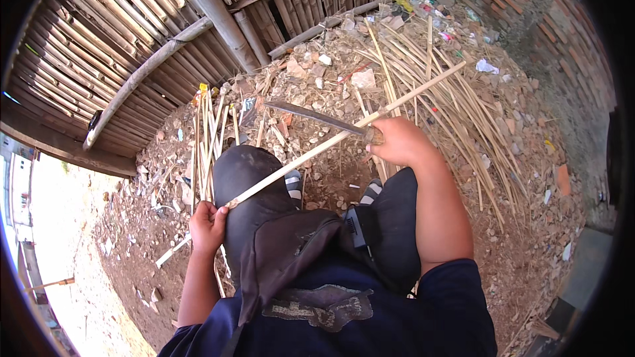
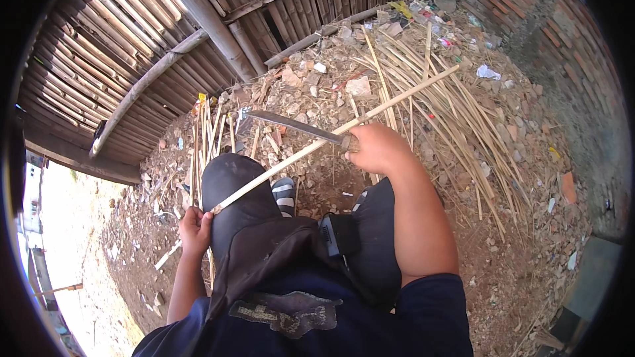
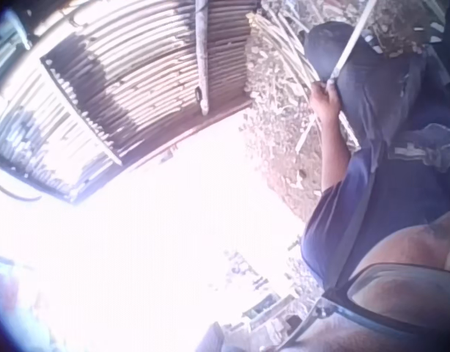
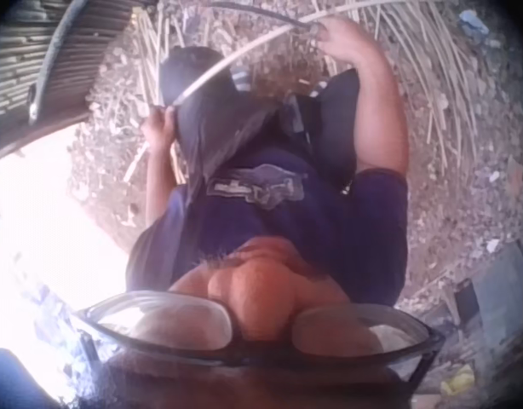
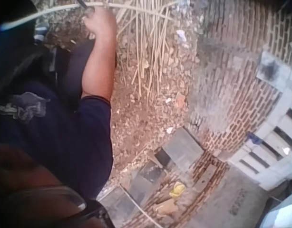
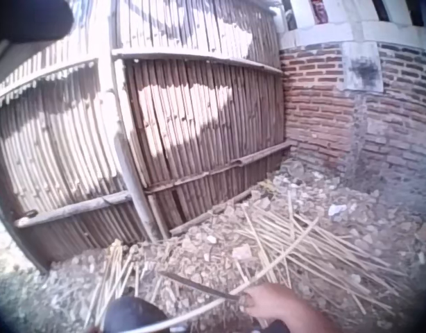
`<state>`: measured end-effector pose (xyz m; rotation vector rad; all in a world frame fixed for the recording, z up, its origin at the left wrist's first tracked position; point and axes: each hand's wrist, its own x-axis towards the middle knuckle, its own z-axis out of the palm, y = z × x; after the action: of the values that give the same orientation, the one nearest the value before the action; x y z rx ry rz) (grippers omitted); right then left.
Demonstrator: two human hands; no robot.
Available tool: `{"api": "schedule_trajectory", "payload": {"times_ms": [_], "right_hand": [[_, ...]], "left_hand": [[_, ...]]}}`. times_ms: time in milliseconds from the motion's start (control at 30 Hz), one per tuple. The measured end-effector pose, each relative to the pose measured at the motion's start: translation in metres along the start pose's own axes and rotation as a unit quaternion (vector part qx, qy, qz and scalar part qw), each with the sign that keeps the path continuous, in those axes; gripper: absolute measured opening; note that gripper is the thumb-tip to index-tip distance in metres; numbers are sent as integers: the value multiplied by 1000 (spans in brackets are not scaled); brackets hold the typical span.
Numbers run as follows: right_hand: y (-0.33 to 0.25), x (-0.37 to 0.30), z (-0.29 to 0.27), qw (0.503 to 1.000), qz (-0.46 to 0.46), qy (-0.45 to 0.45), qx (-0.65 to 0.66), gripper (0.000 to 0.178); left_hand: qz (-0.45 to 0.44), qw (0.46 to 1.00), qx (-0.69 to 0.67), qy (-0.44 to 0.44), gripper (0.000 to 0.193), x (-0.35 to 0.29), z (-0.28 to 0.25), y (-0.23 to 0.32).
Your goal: The person shaves a thin strip of bamboo by hand using a curved blade, holding the strip against their leg protected by a dark cloth while pulling the blade along the wood.
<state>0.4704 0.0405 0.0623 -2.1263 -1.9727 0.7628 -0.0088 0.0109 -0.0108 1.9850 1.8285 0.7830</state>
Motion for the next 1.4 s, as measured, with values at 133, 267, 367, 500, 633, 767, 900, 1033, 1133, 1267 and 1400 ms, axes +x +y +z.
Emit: {"api": "schedule_trajectory", "payload": {"times_ms": [133,267,367,500,633,767,900,1033,1133,1267,1400], "right_hand": [[5,-2,-13,999,-1,-4,47,47],[24,2,-6,998,28,18,56,47],[17,1,-8,998,44,14,50,47],[12,-1,-6,999,30,30,13,47],[0,-5,-13,1000,15,4,1,45],[10,-1,-6,1000,-4,9,16,46],[10,-1,-7,1000,-8,8,22,54],[8,-2,-10,999,-1,2,39,59],[9,-2,-9,999,-13,7,40,60],[8,-3,-12,999,1,-4,42,61],[9,-2,-11,998,-9,-4,55,62]], "left_hand": [[11,1000,-18,-2,34,-1,1,1],[-9,1000,-13,-5,33,0,-1,4],[-9,1000,-14,-5,33,0,-1,3],[-24,1000,-7,-13,34,0,-2,6],[-2,1000,-1,-2,35,1,-2,7],[-6,1000,6,-3,35,1,-3,10],[-2,1000,5,-10,35,1,-3,4],[7,1000,-1,-4,35,2,-2,4],[13,1000,-4,-1,35,2,-1,3],[27,1000,-6,6,35,3,0,4],[37,999,0,9,35,3,0,2]]}}
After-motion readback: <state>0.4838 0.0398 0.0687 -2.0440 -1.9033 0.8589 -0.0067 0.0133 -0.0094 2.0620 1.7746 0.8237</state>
